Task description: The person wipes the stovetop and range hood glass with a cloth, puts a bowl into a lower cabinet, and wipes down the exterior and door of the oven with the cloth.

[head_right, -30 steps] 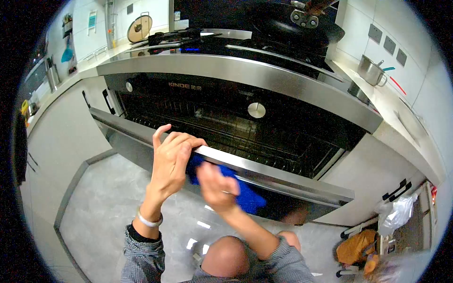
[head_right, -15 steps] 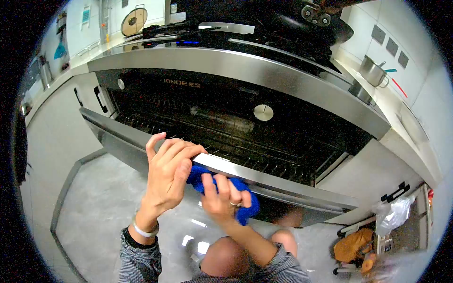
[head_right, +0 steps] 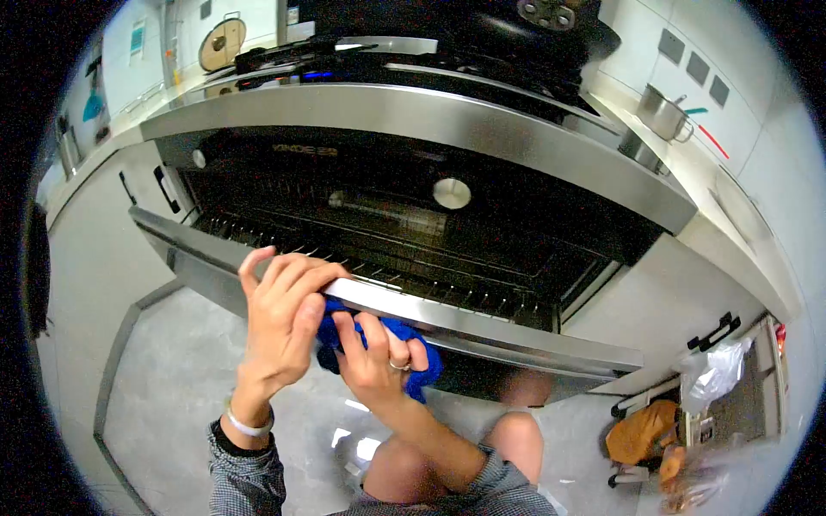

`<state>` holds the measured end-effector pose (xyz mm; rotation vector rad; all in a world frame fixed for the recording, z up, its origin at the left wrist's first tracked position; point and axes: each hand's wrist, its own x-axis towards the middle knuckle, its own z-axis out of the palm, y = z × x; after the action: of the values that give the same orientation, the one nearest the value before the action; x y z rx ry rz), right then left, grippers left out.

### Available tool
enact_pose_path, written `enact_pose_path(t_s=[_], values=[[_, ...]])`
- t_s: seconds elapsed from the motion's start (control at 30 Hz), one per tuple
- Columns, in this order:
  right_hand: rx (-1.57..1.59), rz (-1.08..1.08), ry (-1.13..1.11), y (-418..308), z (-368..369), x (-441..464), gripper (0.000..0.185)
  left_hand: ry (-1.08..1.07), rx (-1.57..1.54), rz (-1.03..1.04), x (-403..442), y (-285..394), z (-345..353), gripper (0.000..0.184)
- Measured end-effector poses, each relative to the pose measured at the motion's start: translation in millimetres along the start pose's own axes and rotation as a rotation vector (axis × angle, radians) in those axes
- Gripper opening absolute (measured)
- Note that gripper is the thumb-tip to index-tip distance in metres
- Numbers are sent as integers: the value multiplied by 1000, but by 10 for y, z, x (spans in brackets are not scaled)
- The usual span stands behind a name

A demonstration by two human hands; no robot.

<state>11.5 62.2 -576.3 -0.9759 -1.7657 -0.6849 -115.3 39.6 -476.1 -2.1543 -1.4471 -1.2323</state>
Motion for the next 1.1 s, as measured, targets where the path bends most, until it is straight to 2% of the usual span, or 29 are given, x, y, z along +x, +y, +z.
enact_pose_path(t_s=[0.07, 0.2, 0.27, 0.33, 0.4, 0.43, 0.47, 0.5, 0.57, 0.63, 0.7, 0.73, 0.77, 0.8, 0.87, 0.9, 0.97, 1.0, 1.1], values=[[50, 41, -80, 343, -242, -129, 40, -14, 24, 1, -7, 0, -4, 26], [-68, 227, 130, 1341, -751, -574, 29, 4, 4, -22, -33, 16, 34, 27], [-207, 200, 140, 1565, -913, -612, 30, 10, -21, -29, -45, 22, 50, 27], [-92, 373, 217, 1355, -724, -600, 37, 19, -27, -36, -29, 25, 60, 27], [-14, 237, 75, 1029, -474, -594, 39, 3, -3, -45, -26, 55, 57, 28], [-84, 105, -63, 804, -397, -518, 38, -8, 14, -48, -27, 72, 52, 29], [-56, 96, -49, 589, -226, -470, 34, -16, 33, -52, -26, 88, 44, 30], [-55, 87, 69, 437, -82, -412, 32, -24, 42, -51, -20, 94, 35, 31], [-61, 49, 87, 575, -168, -401, 37, -40, 71, -46, -27, 91, 31, 31], [-95, 85, 94, 1028, -467, -519, 37, -47, 74, -44, -31, 89, 45, 31], [-107, 219, 223, 1580, -729, -753, 32, -24, 83, -52, -28, 97, 75, 31], [-106, 318, 336, 1797, -825, -797, 36, -27, 78, -51, -27, 113, 93, 31], [-165, 373, 349, 1917, -960, -745, 39, -6, 76, -64, -24, 132, 118, 31], [-251, 303, 273, 1975, -1064, -691, 37, 8, 76, -75, -26, 142, 126, 32], [-73, 464, 420, 1780, -929, -596, 33, 8, 67, -70, -46, 114, 123, 32], [79, 493, 414, 1663, -825, -651, 34, 2, 93, -69, -60, 97, 116, 32], [118, 391, 240, 1324, -677, -643, 34, -23, 103, -78, -46, 150, 110, 32], [15, 256, 72, 1134, -674, -537, 33, -34, 96, -85, -55, 139, 113, 33], [37, 176, 61, 1102, -725, -402, 35, -48, 132, -82, -60, 139, 91, 33]])
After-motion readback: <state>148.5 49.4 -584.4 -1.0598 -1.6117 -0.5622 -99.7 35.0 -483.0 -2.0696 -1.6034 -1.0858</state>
